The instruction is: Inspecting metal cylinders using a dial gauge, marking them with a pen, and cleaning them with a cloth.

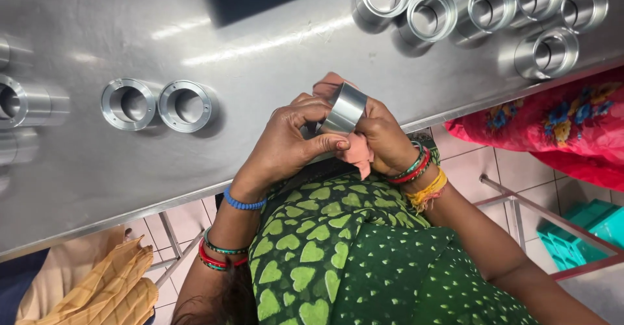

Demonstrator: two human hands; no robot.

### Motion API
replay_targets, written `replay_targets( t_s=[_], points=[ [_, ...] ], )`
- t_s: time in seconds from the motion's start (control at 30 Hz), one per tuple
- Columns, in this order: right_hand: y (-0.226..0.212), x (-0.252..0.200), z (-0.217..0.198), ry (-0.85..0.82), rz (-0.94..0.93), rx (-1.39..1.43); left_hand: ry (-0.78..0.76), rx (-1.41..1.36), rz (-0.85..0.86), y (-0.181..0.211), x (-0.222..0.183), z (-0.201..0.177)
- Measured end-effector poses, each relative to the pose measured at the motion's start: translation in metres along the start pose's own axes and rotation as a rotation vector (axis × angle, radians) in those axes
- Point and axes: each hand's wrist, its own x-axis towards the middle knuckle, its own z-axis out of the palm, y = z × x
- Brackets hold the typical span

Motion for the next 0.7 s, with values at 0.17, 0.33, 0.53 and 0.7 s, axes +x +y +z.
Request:
replay_targets(
  t_s=[0.17, 0.33, 0.53, 0.7],
  points=[
    [-0.013, -0.005, 0.004, 0.045, -0.414, -0.635, -0.099, 0.241, -0.152, 0.016, 0.005, -0.018],
    [-0.030, -0.022, 0.011, 0.067, -0.274, -0.251, 0.065, -0.203, 0.037, 0.015, 0.011, -0.018],
    [0.000, -0.013, 0.005, -0.041, -0.283, -0.241, 0.262, 0.054, -0.189, -0.017, 0.038, -0.003],
    [-0.016, -0.016, 0.008, 0.139, -0.423, -0.465, 0.315, 0.703, -0.212, -0.008, 0.046, -0.046]
  ],
)
